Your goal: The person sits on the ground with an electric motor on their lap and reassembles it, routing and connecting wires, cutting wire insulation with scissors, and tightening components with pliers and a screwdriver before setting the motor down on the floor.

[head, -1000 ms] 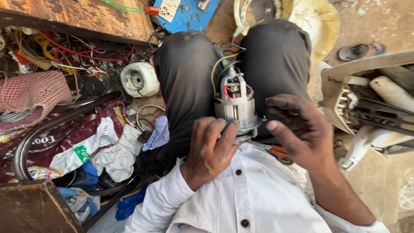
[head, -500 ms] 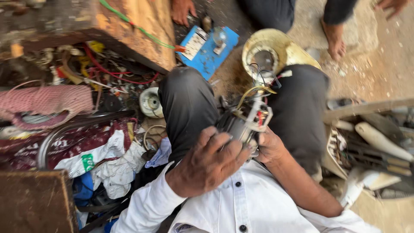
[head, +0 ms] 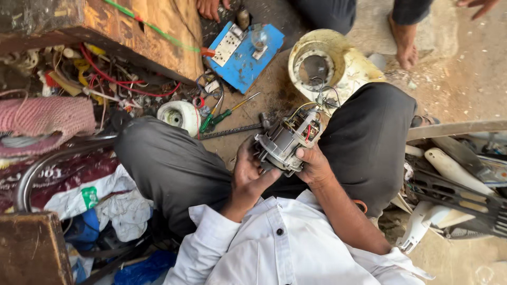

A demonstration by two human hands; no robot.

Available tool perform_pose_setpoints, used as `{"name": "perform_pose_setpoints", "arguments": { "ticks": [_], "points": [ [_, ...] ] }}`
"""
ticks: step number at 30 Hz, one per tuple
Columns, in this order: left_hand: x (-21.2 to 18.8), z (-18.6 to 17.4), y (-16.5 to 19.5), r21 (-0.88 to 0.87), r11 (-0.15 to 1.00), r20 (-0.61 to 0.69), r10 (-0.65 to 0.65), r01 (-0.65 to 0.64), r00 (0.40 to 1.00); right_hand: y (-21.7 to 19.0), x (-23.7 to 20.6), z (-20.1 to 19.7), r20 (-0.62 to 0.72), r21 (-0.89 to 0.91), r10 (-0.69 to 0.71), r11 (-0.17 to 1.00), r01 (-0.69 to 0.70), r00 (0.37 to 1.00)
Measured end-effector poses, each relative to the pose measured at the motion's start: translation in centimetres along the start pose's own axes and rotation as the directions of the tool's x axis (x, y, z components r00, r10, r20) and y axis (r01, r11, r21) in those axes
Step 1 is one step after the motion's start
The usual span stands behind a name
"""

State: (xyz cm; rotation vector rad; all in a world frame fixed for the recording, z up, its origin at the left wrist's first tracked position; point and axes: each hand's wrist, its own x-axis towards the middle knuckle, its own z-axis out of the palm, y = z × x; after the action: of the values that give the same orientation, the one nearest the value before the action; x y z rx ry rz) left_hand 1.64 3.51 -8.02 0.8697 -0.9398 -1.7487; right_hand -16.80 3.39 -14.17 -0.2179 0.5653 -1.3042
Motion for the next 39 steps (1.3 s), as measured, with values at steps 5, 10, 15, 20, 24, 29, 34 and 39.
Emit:
{"name": "perform_pose_setpoints", "arguments": {
  "ticks": [5, 10, 15, 20, 24, 29, 34, 39],
  "points": [
    [-0.3, 1.0, -1.7, 0.134, 0.986, -0.039, 0.106, -0.1, 0.994, 0.0, 0.7, -0.9, -0.069, 0.056, 0.101, 0.994, -0.097, 0.993],
    [-0.5, 1.7, -3.0, 0.214, 0.967, -0.182, 0.18, -0.14, 0.967, -0.4, 1.7, -1.5, 0.017, 0.145, 0.157, 0.977, -0.158, 0.987],
    [-0.4, 1.7, -2.8, 0.403, 0.915, -0.239, 0.132, -0.026, 0.962, -0.6, 2.1, -1.6, 0.015, 0.078, 0.174, 0.982, -0.175, 0.985],
    [1.1, 0.9, -1.0, 0.379, 0.922, -0.205, 0.005, 0.075, 0.979, -1.9, 2.7, 0.8, -0.026, 0.073, 0.248, 0.967, -0.245, 0.969],
    [4.8, -7.2, 2.6, 0.714, 0.316, -0.499, -0.395, 0.624, 0.771, -3.0, 4.4, 3.6, -0.154, -0.397, 0.141, 0.898, -0.191, 0.978],
    [12.4, -16.6, 4.3, 0.849, 0.005, -0.527, -0.064, 0.528, 0.848, -0.7, 10.2, 5.4, -0.232, -0.811, 0.137, 0.519, -0.269, 0.963],
    [17.0, -17.3, 3.0, 0.888, -0.077, -0.459, -0.095, 0.453, 0.884, 3.0, 12.1, 4.8, -0.503, -0.85, 0.033, -0.201, -0.487, 0.864],
    [17.3, -16.6, 0.3, 0.798, 0.128, -0.596, 0.014, 0.589, 0.803, 3.5, 11.9, 3.3, -0.494, -0.811, -0.007, -0.358, -0.463, 0.87]
  ]
}}
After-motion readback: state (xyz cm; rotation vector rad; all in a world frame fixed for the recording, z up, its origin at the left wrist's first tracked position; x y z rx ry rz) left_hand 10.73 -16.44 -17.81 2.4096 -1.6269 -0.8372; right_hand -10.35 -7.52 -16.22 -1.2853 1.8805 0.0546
